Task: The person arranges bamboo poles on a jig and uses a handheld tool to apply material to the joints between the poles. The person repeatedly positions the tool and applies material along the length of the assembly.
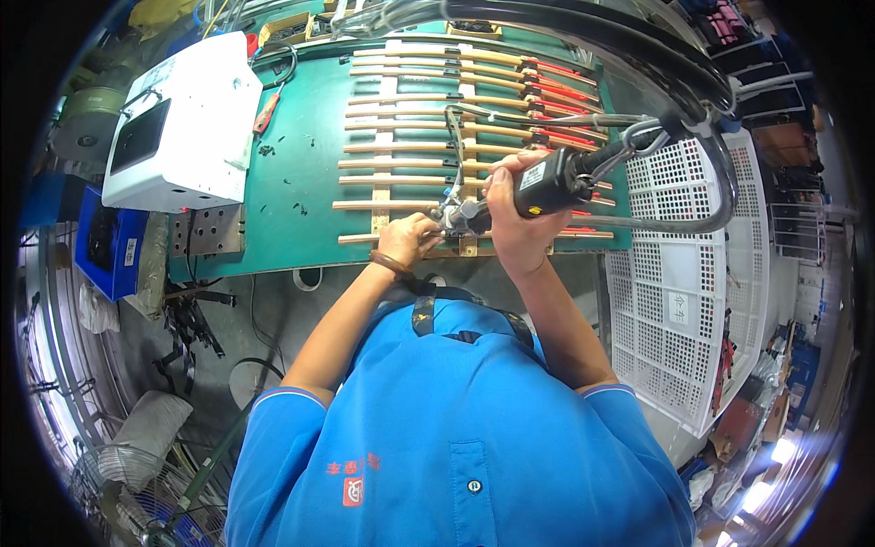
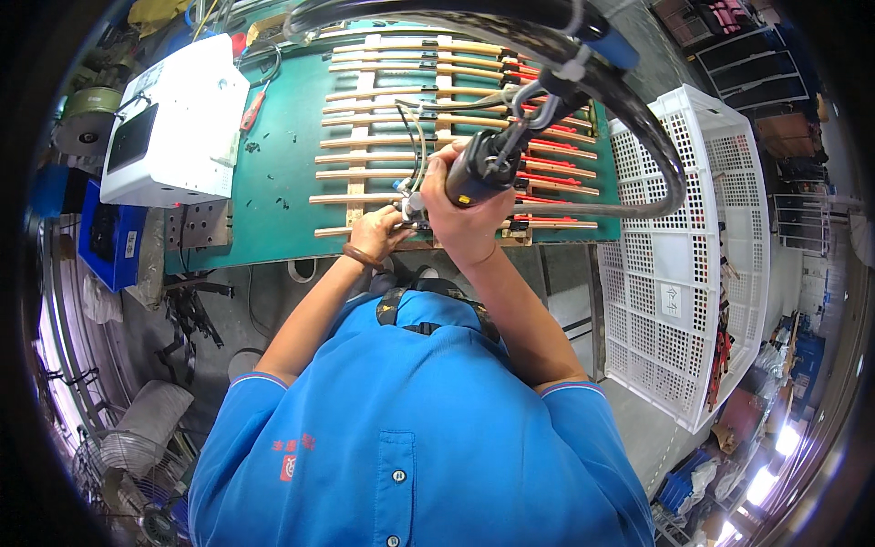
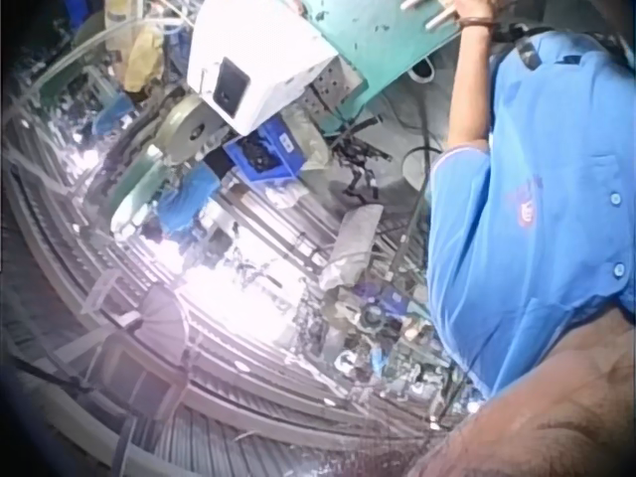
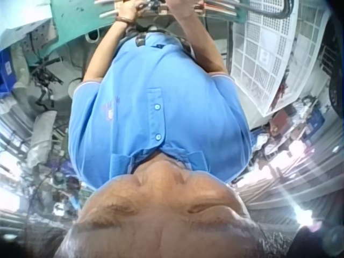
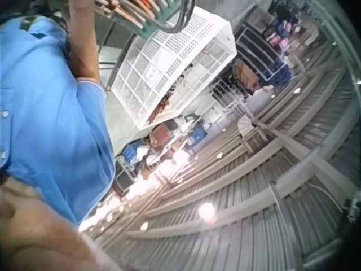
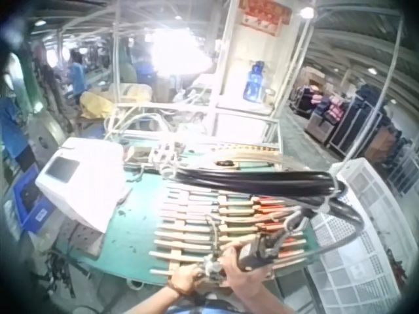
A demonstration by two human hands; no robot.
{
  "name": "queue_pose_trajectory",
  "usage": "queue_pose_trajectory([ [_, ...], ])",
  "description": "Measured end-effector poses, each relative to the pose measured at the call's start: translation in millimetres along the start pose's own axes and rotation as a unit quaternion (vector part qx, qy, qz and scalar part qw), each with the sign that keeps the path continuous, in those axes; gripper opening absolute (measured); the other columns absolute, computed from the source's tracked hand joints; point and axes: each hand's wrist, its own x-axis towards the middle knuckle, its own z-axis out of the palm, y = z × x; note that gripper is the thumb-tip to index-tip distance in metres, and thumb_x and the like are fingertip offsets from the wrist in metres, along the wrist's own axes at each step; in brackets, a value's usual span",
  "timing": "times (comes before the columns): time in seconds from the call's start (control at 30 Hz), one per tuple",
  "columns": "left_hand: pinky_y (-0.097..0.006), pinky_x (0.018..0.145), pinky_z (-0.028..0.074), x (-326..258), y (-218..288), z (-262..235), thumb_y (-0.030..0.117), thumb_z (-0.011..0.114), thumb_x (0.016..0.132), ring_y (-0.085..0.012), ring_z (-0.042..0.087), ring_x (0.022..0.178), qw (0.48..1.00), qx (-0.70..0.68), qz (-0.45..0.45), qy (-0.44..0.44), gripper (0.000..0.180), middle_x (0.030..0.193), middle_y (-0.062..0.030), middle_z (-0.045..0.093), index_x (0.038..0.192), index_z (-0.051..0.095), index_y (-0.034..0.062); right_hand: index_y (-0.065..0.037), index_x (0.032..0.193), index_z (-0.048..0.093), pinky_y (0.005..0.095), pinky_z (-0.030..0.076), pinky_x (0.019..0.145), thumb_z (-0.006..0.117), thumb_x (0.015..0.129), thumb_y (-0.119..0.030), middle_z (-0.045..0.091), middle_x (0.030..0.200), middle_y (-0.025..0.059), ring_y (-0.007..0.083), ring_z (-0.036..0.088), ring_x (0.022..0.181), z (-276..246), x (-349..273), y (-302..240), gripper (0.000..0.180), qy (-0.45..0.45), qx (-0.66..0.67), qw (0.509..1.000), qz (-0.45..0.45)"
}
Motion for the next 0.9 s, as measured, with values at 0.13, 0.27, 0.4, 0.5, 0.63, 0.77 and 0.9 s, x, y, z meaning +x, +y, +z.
queue_pose_trajectory([
  [0.13,-0.04,0.06,0.05,-0.5,-0.3,3.6,0.033,0.069,0.076,-0.0283,0.062,0.07,1.0,0.019,0.014,0.016,0.024,0.085,-0.0023,0.061,0.097,0.067,0.0209,0.0,0.096,0.049,0.0242,0.048,0.069,0.06,0.075,0.012,0.056,0.085,0.0053,0.0094,0.056,0.074,-1.8,-2.2,4.7,0.027,-0.006,-0.104,0.993,-0.059],
  [0.27,-0.04,0.057,0.05,-1.1,1.8,4.0,0.033,0.068,0.077,-0.0284,0.062,0.068,0.998,0.019,0.04,0.032,0.021,0.084,-0.0021,0.06,0.094,0.067,0.0203,0.0,0.095,0.049,0.0248,0.049,0.069,0.06,0.075,0.011,0.056,0.083,0.0055,0.0105,0.056,0.075,0.3,-5.0,3.1,0.025,0.015,-0.102,0.994,-0.038],
  [0.4,-0.037,0.056,0.05,-2.1,4.8,-0.4,0.028,0.068,0.077,-0.0251,0.062,0.067,0.996,0.034,0.056,0.054,0.013,0.081,-0.0007,0.059,0.081,0.064,0.0163,0.002,0.096,0.048,0.025,0.05,0.067,0.06,0.075,0.011,0.056,0.084,0.0062,0.011,0.057,0.074,-1.3,-6.5,2.9,0.026,-0.007,-0.133,0.989,-0.062],
  [0.5,-0.039,0.055,0.05,-0.1,2.8,-0.6,0.032,0.066,0.079,-0.0274,0.061,0.067,0.997,0.019,0.063,0.048,0.017,0.08,-0.0025,0.057,0.081,0.063,0.0155,0.0,0.1,0.045,0.0253,0.049,0.062,0.052,0.079,0.013,0.056,0.082,0.0083,0.0112,0.055,0.067,1.0,-7.9,0.8,0.026,-0.01,-0.131,0.989,-0.066],
  [0.63,-0.039,0.055,0.049,-0.4,0.6,2.2,0.03,0.067,0.077,-0.027,0.061,0.066,0.996,0.006,0.067,0.059,0.017,0.079,-0.0027,0.056,0.077,0.061,0.0136,0.0,0.102,0.044,0.0251,0.048,0.059,0.05,0.08,0.014,0.057,0.081,0.0091,0.0114,0.054,0.065,2.5,-7.2,0.4,0.026,-0.003,-0.143,0.988,-0.066],
  [0.77,-0.038,0.055,0.049,0.1,0.1,3.1,0.028,0.068,0.076,-0.0268,0.061,0.066,0.995,0.0,0.074,0.062,0.016,0.078,-0.0026,0.056,0.078,0.061,0.0134,0.0,0.102,0.045,0.0251,0.048,0.059,0.05,0.08,0.014,0.057,0.081,0.0089,0.0114,0.054,0.065,0.0,-6.2,4.3,0.027,0.001,-0.166,0.983,-0.082],
  [0.9,-0.038,0.055,0.05,0.6,3.4,-2.4,0.027,0.069,0.076,-0.0265,0.062,0.067,0.997,0.01,0.062,0.045,0.015,0.08,-0.0021,0.058,0.079,0.062,0.0137,0.001,0.101,0.046,0.0216,0.049,0.064,0.057,0.076,0.016,0.055,0.086,0.0075,0.0089,0.054,0.074,5.1,-7.9,4.3,0.031,0.003,-0.124,0.99,-0.064],
])
